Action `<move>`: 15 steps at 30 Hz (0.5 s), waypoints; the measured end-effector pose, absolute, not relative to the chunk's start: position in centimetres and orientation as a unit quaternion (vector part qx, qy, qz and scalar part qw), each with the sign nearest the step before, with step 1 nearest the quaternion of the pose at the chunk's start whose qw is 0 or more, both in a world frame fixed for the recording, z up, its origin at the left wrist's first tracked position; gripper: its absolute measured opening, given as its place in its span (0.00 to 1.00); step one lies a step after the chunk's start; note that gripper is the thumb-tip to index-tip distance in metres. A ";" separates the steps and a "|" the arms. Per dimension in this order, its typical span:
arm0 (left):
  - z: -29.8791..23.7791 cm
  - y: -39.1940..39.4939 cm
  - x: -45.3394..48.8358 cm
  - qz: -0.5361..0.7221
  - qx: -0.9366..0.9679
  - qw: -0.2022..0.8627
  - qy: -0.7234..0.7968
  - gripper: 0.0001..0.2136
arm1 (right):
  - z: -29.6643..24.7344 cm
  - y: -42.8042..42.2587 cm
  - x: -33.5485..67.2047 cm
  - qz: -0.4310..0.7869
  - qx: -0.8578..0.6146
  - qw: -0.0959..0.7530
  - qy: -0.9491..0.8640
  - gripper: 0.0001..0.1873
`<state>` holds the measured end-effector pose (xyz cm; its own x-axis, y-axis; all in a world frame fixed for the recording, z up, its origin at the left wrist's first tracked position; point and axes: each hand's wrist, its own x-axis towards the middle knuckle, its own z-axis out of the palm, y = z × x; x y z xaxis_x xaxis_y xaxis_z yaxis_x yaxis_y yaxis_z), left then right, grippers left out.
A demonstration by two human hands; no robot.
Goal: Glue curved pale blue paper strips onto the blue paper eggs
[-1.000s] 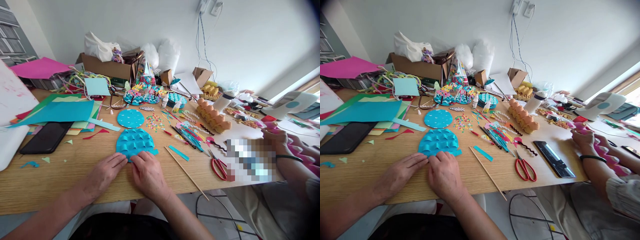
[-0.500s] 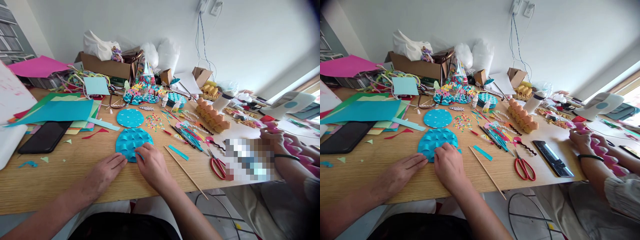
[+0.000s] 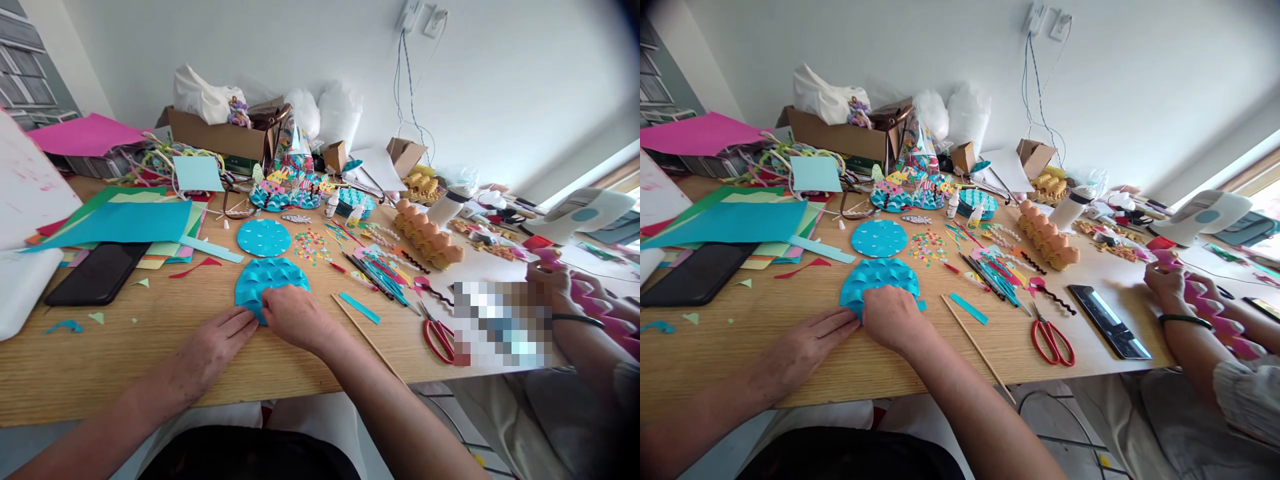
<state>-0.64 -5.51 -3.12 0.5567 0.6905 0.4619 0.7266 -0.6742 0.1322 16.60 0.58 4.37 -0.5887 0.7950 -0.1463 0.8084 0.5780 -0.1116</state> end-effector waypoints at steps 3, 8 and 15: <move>-3.1 -5.4 -0.7 -0.238 -0.881 0.029 -0.409 0.21 | 4.3 0.6 16.5 -0.082 0.452 0.036 0.888 0.13; -2.8 -5.3 -0.7 -0.239 -0.880 0.003 -0.410 0.20 | 4.1 0.5 16.5 -0.087 0.458 0.027 0.884 0.13; -3.0 -5.2 -0.7 -0.218 -0.883 -0.006 -0.416 0.20 | 4.4 0.3 16.4 -0.112 0.480 0.035 0.869 0.14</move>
<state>-0.68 -5.18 -2.98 0.5585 0.7374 0.3799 0.7324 -0.6534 0.1914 16.35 0.27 4.37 -0.5374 0.8262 -0.1692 0.8421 0.5145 -0.1617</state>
